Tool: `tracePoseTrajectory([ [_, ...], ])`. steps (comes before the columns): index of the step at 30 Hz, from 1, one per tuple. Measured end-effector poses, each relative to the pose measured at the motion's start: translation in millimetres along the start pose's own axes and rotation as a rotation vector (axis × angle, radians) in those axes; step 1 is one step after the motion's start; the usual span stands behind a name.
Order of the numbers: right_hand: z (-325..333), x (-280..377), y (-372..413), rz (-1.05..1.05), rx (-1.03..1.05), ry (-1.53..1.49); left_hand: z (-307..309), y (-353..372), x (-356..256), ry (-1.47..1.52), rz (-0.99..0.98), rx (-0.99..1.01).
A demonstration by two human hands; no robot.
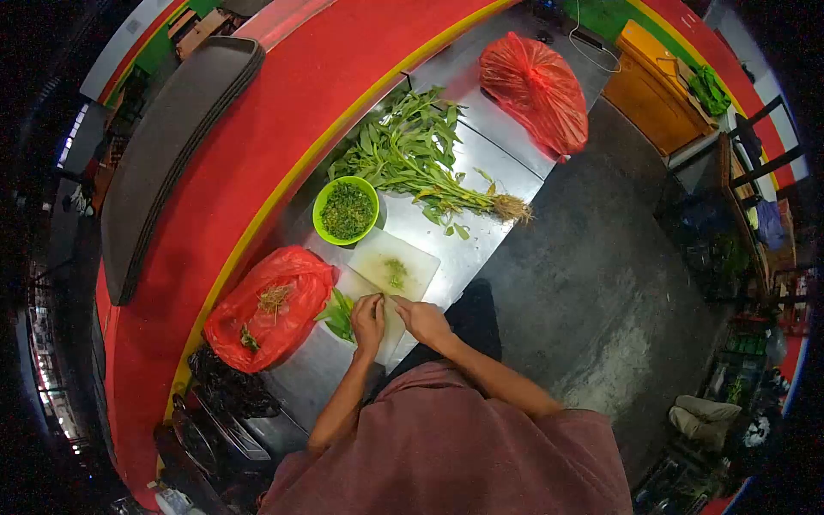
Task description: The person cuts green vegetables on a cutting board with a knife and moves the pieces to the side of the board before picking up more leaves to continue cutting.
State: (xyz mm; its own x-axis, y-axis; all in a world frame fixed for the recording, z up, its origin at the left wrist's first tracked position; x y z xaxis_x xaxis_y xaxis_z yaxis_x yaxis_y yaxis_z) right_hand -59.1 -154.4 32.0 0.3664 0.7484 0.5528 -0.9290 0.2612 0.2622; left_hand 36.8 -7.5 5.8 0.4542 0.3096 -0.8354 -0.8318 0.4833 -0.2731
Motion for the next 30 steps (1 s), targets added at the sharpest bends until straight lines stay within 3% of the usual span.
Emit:
tracePoseTrajectory([
  [8, -5.9, -1.9, 3.6, 0.074, -0.095, 0.05, -1.3, 2.4, -7.3, -0.055, -0.035, 0.008],
  [15, 10.0, -1.2, 0.8, -0.006, 0.073, -0.025, -1.6, 0.4, -4.8, -0.029, 0.018, 0.0],
  [18, 8.8, -3.6, 13.8, 0.019, -0.022, -0.077, -3.7, 3.1, -7.0, -0.064, -0.02, -0.02],
  [30, 7.4, -6.4, 11.2, 0.002, 0.033, -0.153, -4.2, 4.3, -7.7, -0.028, -0.012, -0.022],
])
Point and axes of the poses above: each hand's wrist, its own y-axis away from the middle knuckle, its own z-axis out of the back of the hand, x = y × z, the point moved 1 cm from there along -y, towards the middle knuckle, and after that the axes turned 14 degrees about y, right-handed, at the moved point
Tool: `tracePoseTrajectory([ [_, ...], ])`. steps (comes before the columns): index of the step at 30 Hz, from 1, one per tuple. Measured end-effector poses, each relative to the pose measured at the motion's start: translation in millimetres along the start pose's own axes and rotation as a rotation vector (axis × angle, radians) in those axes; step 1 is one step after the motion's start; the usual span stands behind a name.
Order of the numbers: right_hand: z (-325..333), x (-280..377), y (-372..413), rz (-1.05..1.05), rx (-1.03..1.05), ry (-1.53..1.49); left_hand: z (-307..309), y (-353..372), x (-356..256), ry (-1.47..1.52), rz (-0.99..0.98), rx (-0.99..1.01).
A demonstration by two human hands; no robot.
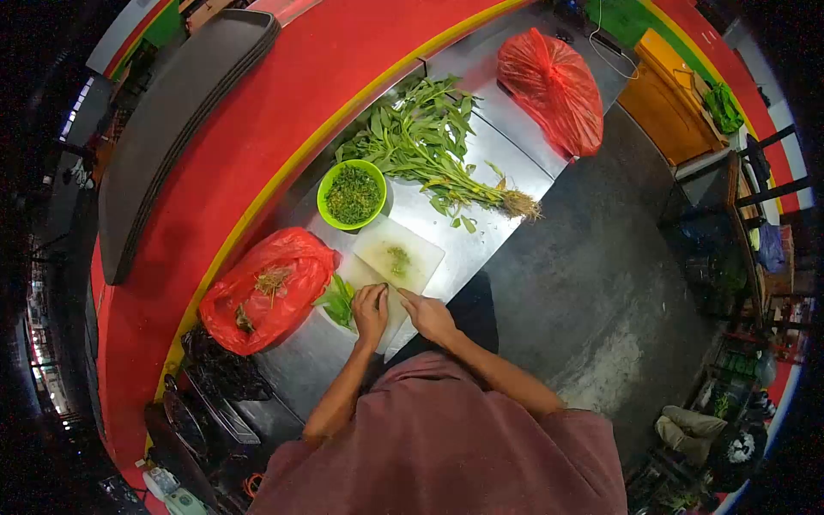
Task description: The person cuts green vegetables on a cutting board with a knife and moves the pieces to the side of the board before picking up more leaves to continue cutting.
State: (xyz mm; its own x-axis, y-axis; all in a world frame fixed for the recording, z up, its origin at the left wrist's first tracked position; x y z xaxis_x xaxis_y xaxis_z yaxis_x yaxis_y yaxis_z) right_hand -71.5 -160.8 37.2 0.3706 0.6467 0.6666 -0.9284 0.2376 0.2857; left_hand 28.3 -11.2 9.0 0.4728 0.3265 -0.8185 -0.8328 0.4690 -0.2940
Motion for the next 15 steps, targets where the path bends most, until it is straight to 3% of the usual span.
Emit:
tracePoseTrajectory([
  [6, -5.7, -3.4, 1.6, 0.057, -0.087, 0.017, 0.7, 0.8, -6.1, 0.0, 0.018, 0.008],
  [15, -0.9, 6.1, -7.3, -0.014, 0.002, 0.015, -0.1, 2.2, 0.1, -0.02, 0.017, 0.017],
])
Point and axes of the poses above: each hand's wrist, its own y-axis away from the middle knuckle, its own z-axis out of the back of the hand, x = y × z, the point moved 1 cm from there along -y, towards the middle knuckle, and after that the axes turned 14 degrees about y, right-handed, at the moved point
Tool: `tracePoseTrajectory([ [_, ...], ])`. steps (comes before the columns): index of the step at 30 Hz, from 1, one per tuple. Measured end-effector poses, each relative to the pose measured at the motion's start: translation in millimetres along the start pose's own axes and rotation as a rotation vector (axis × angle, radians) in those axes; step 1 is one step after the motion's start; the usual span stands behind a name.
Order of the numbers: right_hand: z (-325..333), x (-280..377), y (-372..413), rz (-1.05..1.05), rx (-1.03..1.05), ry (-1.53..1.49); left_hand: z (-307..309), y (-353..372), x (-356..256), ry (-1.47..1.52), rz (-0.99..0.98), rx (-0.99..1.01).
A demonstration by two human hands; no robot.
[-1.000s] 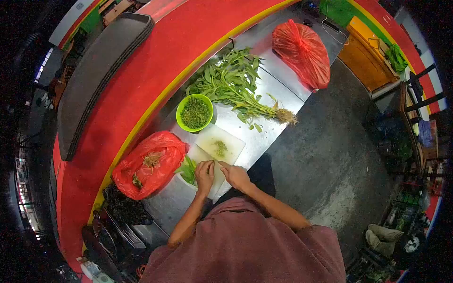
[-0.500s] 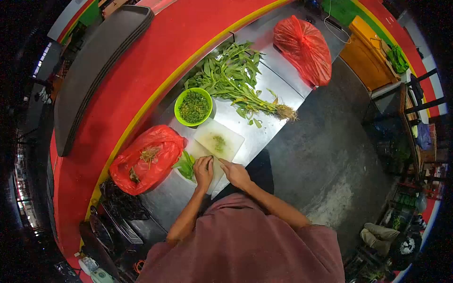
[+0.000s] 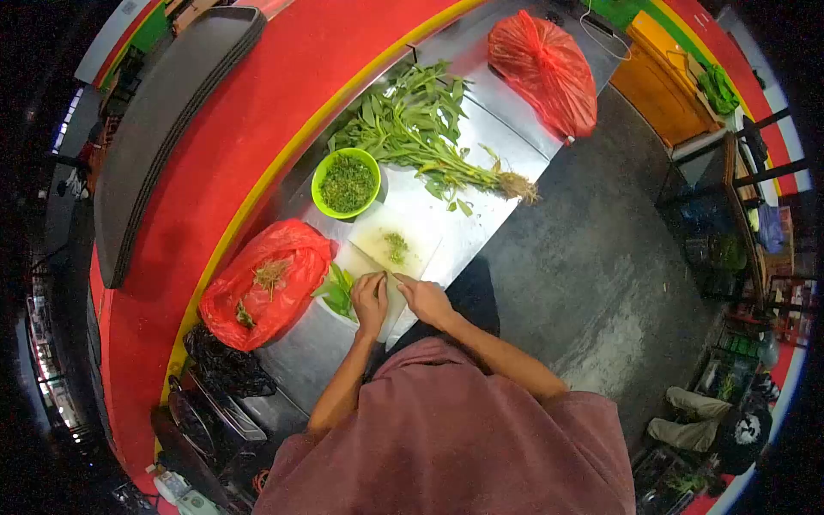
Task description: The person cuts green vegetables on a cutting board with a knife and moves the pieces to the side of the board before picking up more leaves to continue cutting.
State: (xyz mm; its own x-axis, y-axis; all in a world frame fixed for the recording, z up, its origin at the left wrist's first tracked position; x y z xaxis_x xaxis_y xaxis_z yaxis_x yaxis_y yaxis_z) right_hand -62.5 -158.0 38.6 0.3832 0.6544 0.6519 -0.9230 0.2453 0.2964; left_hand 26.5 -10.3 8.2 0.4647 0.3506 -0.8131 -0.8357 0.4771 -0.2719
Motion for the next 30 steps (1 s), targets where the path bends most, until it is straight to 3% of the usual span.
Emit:
tracePoseTrajectory([
  [10, -21.5, -6.9, -20.2, 0.078, -0.096, 0.063, -1.4, 0.6, 8.3, -0.005, -0.031, 0.023],
  [15, -5.9, -0.2, 0.9, 0.006, -0.02, 0.083, -1.8, 3.2, 3.3, 0.015, -0.026, -0.021],
  [19, -21.8, -4.2, -10.6, 0.047, -0.131, 0.073, 1.0, 7.1, -1.5, -0.014, -0.022, 0.057],
  [30, 3.2, 1.6, -3.3, -0.047, 0.031, 0.04, -1.0, -1.7, -0.9, 0.039, 0.001, -0.01],
])
Point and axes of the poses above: each hand's wrist, its own y-axis away from the middle knuckle, its own z-axis out of the back of the hand, x = y × z, the point moved 1 cm from there along -y, towards the middle knuckle, and after that the axes turned 14 degrees about y, right-handed, at the moved point
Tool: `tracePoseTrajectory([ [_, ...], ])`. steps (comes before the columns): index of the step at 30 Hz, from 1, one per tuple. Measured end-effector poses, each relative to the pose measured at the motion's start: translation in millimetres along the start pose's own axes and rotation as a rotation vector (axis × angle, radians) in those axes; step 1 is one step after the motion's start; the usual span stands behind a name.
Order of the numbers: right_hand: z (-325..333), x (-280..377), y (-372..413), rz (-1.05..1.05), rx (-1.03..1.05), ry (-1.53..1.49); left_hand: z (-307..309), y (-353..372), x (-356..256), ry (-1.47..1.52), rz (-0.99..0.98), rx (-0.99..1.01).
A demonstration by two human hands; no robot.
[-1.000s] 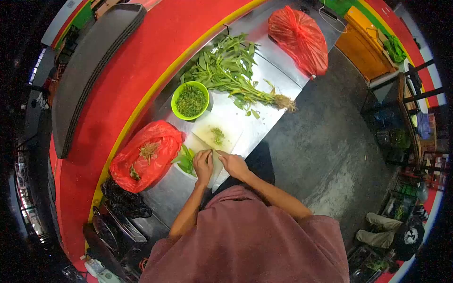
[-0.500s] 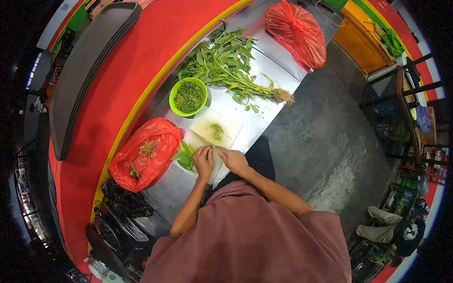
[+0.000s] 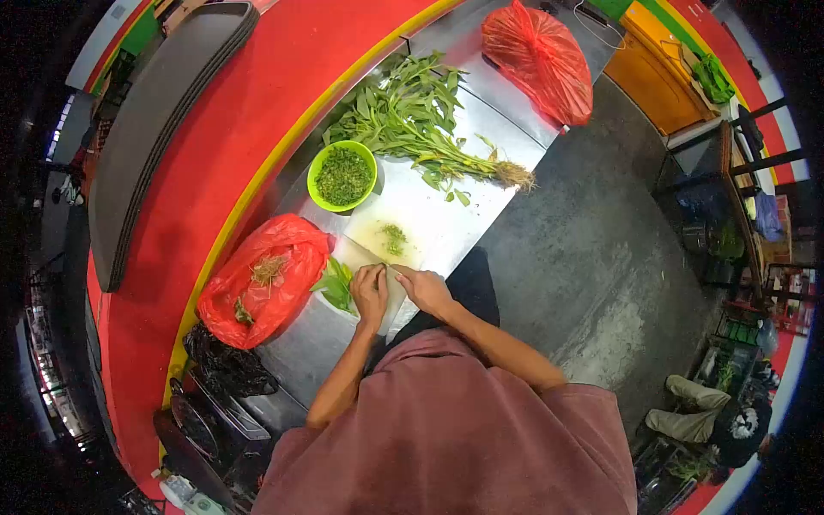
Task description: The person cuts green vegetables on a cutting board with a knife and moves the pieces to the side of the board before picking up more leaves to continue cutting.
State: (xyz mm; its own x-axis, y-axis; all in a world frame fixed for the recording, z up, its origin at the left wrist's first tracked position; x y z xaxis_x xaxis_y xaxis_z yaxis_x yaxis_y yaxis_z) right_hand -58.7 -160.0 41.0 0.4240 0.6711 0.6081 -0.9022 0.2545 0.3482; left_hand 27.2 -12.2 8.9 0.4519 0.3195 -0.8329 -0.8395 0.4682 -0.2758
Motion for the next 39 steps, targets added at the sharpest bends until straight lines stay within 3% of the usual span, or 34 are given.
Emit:
tracePoseTrajectory([
  [5, -17.7, -4.1, -12.0, 0.054, -0.065, 0.006, 0.3, 3.5, 0.9, -0.041, 0.018, 0.04],
  [7, -24.2, -2.8, -18.8, 0.12, -0.187, 0.018, 1.9, 4.4, 0.7, -0.068, 0.019, 0.076],
  [13, -15.7, 0.4, -6.6, 0.018, -0.045, 0.05, -1.1, 3.2, 5.9, -0.037, 0.02, 0.009],
  [16, -23.5, -4.1, -4.1, 0.113, -0.204, 0.046, 0.3, 4.3, 5.4, -0.015, 0.01, 0.02],
  [21, -27.0, -3.6, -16.9, 0.109, -0.199, 0.093, 3.6, 5.5, 2.6, -0.081, -0.049, 0.046],
  [25, -14.1, 6.8, -7.3, 0.032, -0.081, 0.075, 4.0, 3.8, 7.3, -0.009, -0.016, 0.045],
  [33, -30.2, -3.4, -15.0, 0.102, -0.174, 0.137, 4.8, 2.6, 0.3, -0.021, 0.006, 0.043],
  [39, -7.8, 9.7, -1.8, 0.02, -0.054, 0.097, 2.4, 2.9, 8.6, -0.002, -0.004, 0.013],
])
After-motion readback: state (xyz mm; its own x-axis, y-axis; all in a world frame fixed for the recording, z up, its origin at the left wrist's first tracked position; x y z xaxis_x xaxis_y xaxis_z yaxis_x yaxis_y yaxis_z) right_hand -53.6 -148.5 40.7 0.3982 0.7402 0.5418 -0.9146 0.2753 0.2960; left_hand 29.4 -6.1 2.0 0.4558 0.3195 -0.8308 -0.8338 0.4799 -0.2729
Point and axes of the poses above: each hand's wrist, its own y-axis away from the middle knuckle, its own z-axis out of the back of the hand, x = y × z, the point moved 1 cm from there along -y, towards the middle knuckle, and after that the axes turned 14 degrees about y, right-handed, at the moved point
